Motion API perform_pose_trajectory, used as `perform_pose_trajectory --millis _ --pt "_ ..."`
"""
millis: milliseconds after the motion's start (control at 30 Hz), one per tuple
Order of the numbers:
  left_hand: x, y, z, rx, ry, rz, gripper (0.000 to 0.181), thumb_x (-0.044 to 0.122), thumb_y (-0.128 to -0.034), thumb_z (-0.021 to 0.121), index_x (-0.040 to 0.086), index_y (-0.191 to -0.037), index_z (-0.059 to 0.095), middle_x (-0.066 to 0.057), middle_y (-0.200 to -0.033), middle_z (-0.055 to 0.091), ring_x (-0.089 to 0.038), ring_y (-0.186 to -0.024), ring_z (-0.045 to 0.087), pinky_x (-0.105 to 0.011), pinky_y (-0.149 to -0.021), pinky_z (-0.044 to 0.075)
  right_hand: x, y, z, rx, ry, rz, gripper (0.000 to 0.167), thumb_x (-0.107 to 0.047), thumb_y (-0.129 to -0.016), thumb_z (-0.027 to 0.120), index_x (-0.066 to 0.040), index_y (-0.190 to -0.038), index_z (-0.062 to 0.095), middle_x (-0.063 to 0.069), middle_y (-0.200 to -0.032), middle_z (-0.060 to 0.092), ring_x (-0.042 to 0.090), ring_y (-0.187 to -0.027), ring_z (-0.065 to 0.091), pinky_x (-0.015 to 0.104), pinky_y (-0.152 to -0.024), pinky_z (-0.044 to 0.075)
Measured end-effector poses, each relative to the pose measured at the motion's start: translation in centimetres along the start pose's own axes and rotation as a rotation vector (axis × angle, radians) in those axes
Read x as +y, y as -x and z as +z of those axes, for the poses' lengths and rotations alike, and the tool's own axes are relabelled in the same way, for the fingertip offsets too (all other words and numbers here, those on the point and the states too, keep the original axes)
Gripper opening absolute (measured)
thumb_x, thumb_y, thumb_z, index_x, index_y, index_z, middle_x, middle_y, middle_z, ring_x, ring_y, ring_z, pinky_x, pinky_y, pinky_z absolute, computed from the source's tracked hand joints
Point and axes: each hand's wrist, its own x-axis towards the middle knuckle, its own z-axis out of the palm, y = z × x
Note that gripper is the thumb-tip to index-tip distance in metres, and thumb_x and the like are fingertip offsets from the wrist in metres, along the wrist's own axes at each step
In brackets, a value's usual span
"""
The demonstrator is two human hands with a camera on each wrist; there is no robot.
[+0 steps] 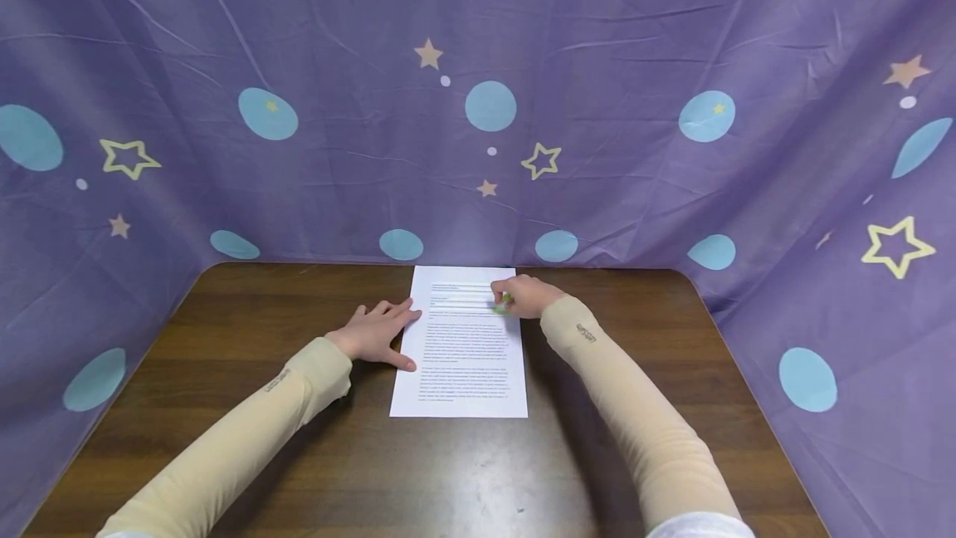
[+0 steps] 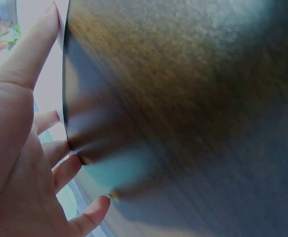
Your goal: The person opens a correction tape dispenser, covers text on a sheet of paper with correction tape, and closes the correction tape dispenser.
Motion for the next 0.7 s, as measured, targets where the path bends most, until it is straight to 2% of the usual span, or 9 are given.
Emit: perform_pose_trajectory --millis 400,700 --pt "0.2 0.2 -0.1 0.001 0.012 0.007 0.107 0.059 -0.0821 0.083 0.009 -0.163 0.034 -0.019 -0.172 0.020 -0.041 -0.153 0.026 -0.072 -0.117 0.016 0.4 0.8 -0.3 -0.033 -0.015 0.074 0.018 0.008 -0.093 0.064 -0.010 -0.099 0.065 0.007 -0.100 0.071 0.019 -0.082 0.057 0.038 -0.078 0.049" --pt "-0.5 -0.4 0.5 0.000 0.006 0.015 0.109 0.061 -0.0826 0.081 0.009 -0.164 0.031 -0.018 -0.173 0.017 -0.041 -0.154 0.024 -0.071 -0.118 0.014 0.5 1.3 -0.4 -0.024 -0.010 0.083 0.017 0.007 -0.094 0.065 -0.009 -0.099 0.064 0.007 -0.097 0.070 0.019 -0.079 0.055 0.038 -0.076 0.048"
